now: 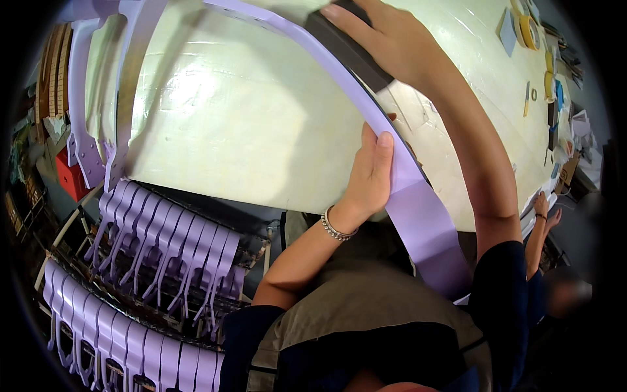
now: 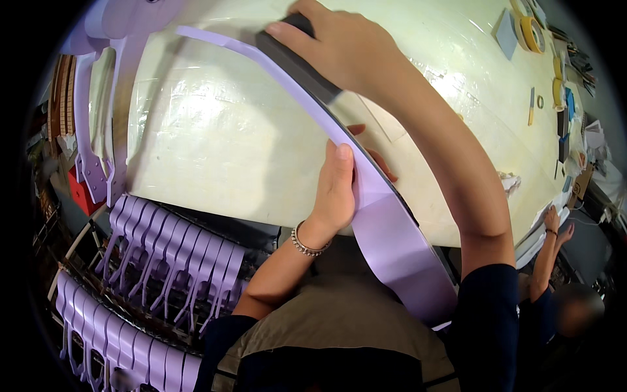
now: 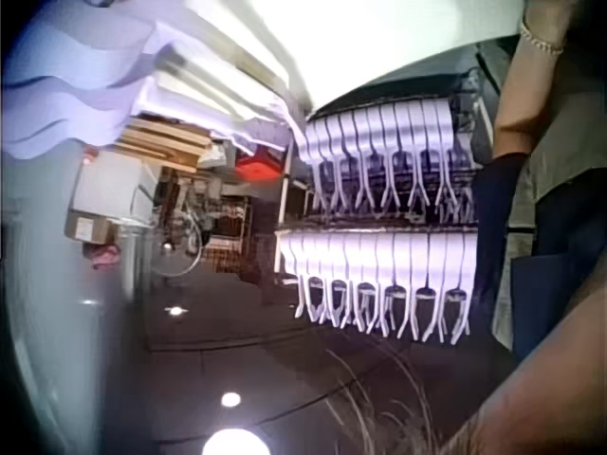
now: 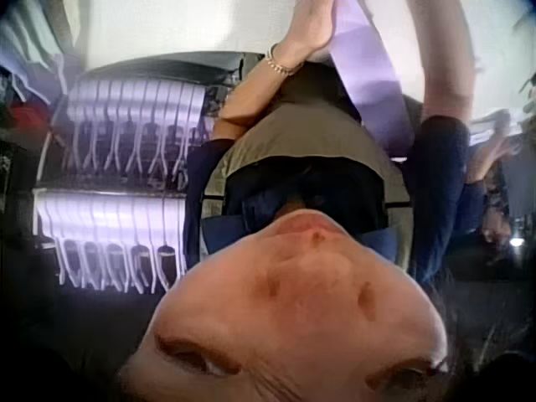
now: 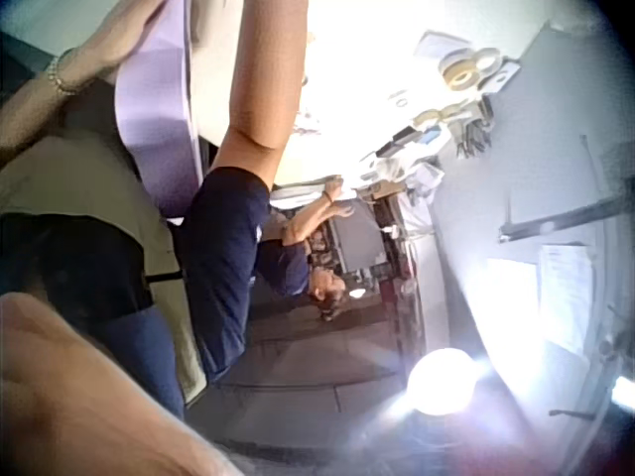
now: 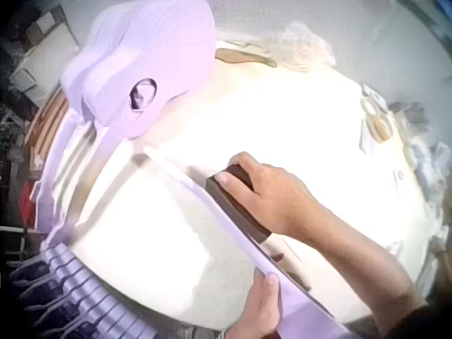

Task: The person repeatedly picks up light purple plastic guitar-shaped parts from a nearby rack. They use a sanding block to smooth the edges and surfaces of each part, then place the finished item back onto the rack. The process is repeated for multiple units in a continuous loop.

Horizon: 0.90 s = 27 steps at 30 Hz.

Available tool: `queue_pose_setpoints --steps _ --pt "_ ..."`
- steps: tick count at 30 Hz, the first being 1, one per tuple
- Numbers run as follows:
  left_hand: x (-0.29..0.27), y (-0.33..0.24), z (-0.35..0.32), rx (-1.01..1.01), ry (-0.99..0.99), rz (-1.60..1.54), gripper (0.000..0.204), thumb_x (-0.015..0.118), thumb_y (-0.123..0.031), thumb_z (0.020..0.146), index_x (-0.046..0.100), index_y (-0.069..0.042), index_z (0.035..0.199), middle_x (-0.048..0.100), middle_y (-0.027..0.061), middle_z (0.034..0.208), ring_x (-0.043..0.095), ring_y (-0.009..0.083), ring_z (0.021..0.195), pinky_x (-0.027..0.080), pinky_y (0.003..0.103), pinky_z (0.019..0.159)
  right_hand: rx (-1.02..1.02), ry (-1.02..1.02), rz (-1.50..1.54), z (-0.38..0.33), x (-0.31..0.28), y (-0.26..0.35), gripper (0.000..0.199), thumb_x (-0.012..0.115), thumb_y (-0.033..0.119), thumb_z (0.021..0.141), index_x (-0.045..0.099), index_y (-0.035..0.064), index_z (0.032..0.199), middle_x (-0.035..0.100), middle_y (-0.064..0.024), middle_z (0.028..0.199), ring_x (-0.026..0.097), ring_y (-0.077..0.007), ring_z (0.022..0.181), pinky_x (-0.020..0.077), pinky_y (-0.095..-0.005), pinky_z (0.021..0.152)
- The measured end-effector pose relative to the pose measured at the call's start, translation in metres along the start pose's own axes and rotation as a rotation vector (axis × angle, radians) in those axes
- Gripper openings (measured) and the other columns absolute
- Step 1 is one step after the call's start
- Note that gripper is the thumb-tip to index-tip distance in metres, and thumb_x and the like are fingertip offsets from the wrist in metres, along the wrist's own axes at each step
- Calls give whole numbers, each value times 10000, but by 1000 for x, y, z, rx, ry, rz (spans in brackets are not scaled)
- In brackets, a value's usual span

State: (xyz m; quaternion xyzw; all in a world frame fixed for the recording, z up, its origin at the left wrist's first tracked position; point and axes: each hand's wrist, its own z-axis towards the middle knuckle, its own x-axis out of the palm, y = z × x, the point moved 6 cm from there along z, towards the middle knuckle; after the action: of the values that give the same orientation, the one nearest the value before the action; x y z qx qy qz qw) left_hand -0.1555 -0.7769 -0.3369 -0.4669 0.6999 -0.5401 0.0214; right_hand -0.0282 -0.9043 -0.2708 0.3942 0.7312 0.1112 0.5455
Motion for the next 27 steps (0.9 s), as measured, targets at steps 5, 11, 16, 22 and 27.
queue_pose_setpoints --steps 5,11,16,22,27 --pt "2 0 1 35 11 -33 565 235 -471 978 287 23 1249 578 133 840 622 220 725 506 313 687 -64 -105 59 -40 5 -26 473 448 505 886 558 100 1105 639 -167 792 624 -338 761 476 -387 688" --pt "-4 -12 0 84 -76 132 554 221 -416 996 338 33 1298 471 133 1197 459 146 1042 365 284 917 68 41 120 -133 -1 -58 371 482 376 911 529 94 1148 617 -210 953 613 -370 871 466 -379 772" --pt "6 -7 -2 -12 61 -35 582 209 -460 982 262 29 1294 576 137 901 616 209 805 489 322 730 41 -75 270 -29 15 -34 419 473 454 891 559 108 1111 648 -180 802 631 -330 760 477 -378 710" --pt "9 -11 3 52 19 120 554 366 -395 969 251 54 1272 578 137 850 625 227 748 488 318 707 229 -176 376 4 -27 -31 524 402 464 934 502 -4 1148 624 -222 970 619 -290 857 474 -344 780" --pt "42 -111 -4 350 59 357 615 582 -337 890 297 85 1235 585 128 796 625 211 734 485 294 686 -75 -596 371 -82 -120 -95 521 443 468 924 502 70 1255 558 -119 1201 526 -196 1099 378 -270 932"
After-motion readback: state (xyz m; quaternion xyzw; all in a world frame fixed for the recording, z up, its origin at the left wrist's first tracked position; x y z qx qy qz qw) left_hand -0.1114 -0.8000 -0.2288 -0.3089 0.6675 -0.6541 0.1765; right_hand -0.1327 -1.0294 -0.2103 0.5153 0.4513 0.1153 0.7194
